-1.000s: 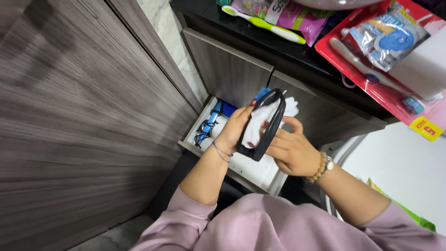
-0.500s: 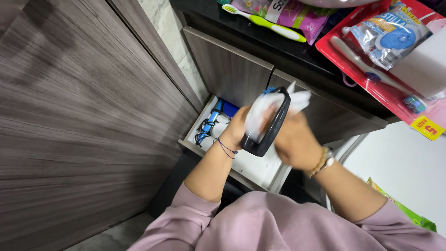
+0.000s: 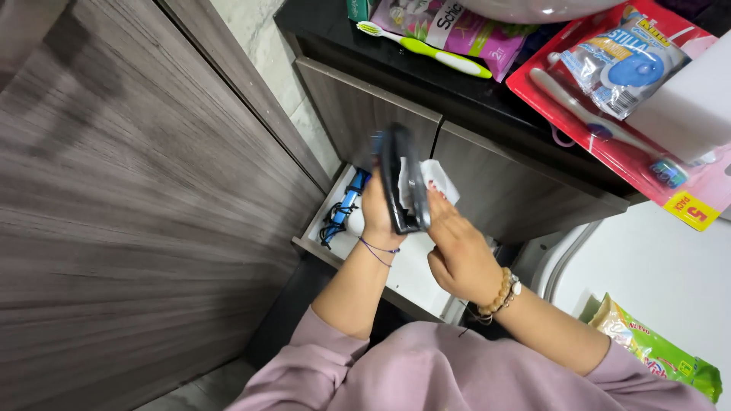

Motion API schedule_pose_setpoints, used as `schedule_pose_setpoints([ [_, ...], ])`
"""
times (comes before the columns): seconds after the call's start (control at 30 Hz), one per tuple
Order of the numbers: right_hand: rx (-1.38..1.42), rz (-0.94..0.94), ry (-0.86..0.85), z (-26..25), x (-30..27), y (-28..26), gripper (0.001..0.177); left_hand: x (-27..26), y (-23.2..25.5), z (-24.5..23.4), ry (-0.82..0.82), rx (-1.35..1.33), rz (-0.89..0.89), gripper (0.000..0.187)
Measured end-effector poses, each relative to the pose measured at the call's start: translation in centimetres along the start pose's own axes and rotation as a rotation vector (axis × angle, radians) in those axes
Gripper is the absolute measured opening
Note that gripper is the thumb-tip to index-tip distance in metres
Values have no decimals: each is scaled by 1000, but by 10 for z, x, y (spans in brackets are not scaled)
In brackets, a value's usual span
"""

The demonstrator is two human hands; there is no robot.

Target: Organizing and cleaning items from a bathroom cabinet drawer including cosmetic jars and a cleaning brush.

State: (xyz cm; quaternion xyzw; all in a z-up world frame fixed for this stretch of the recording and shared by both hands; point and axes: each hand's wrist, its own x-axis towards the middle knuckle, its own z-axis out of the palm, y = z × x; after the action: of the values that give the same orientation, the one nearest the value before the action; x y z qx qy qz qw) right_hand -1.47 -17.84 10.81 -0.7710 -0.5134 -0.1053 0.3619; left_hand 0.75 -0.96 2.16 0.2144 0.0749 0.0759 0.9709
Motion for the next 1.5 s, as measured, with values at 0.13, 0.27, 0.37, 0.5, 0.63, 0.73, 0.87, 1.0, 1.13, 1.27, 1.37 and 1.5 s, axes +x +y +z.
schedule_pose_setpoints([
  [0.13,80,53,-35,5,-14,-4,73,1,-1,-7,73,-71,232,41],
  [0.27,69,-3,-36,5,-21,8,65,-3,-5,-3,145,-118,260,42],
  [0.37,147,18,-80,-2,-14,21,73,-7,-16,-15,9,82,289,48],
  [0.5,233,-75,-87,-18,-1,22,74,-26,-20,-5,2,145,252,47],
  [0.63,317,-62,-90,-12,-11,58,70,-38,-25,0,-116,356,290,53],
  [0.73,661,237,44,11,-39,106,59,-50,-23,15,-209,554,300,51],
  [0.87,1307,587,384,9,-40,121,39,-51,-22,9,-221,788,484,46],
  [1.0,1231,503,524,-37,11,46,51,-51,-6,25,69,1129,372,48],
  [1.13,967,183,314,-27,19,37,44,-58,1,50,-74,1333,780,46],
  [1.27,838,406,379,-18,39,33,48,-58,-1,46,-116,1543,944,44],
  [1.37,702,516,237,3,26,48,27,-58,-2,42,-87,1585,876,37],
  [1.5,813,503,255,15,19,50,24,-58,-3,43,-61,1576,918,34],
])
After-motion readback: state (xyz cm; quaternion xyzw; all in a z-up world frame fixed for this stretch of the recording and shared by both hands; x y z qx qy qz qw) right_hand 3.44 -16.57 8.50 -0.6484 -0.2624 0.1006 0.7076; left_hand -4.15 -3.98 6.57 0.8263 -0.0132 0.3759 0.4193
